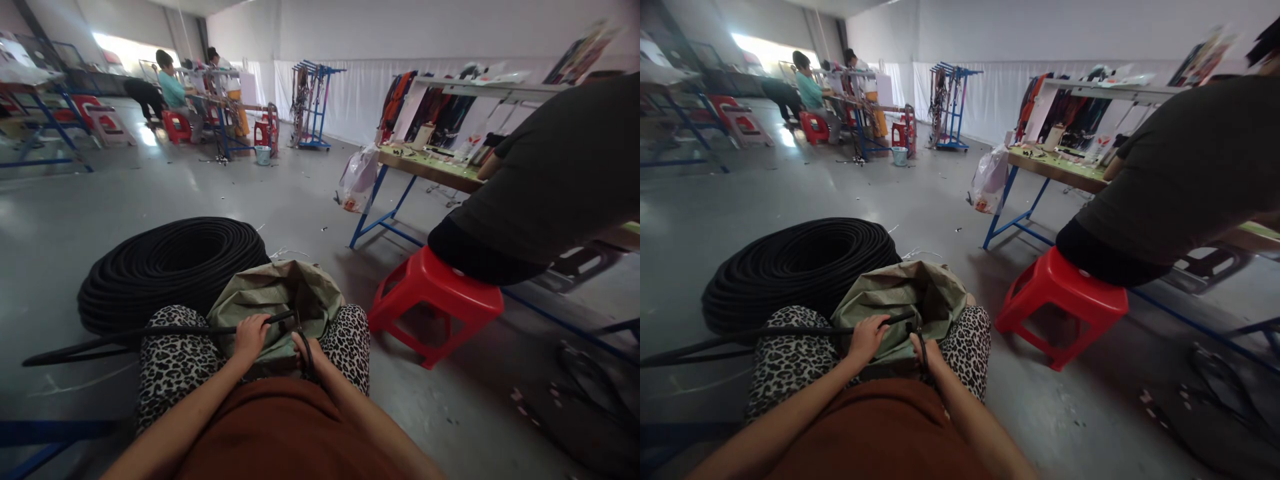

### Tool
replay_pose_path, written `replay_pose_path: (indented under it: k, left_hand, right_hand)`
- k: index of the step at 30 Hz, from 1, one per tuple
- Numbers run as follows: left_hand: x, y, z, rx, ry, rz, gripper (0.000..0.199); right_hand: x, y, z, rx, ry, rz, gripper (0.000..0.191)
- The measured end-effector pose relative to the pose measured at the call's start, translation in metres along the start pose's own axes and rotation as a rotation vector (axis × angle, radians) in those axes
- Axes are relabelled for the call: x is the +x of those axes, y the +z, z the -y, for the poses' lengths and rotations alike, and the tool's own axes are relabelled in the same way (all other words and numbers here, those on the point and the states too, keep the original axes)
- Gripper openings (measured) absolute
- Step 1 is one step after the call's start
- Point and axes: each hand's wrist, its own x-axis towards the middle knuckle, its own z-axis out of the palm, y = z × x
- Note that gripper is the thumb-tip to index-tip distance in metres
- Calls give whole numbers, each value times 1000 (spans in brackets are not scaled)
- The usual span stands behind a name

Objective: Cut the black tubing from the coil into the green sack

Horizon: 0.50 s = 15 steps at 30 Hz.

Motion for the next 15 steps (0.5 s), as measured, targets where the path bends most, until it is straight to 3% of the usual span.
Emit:
replay_pose_path:
  k: [15]
  left_hand:
    - [-2, 1, 2, -44, 32, -17, 31]
  right_hand:
    - [-6, -2, 2, -6, -47, 84, 39]
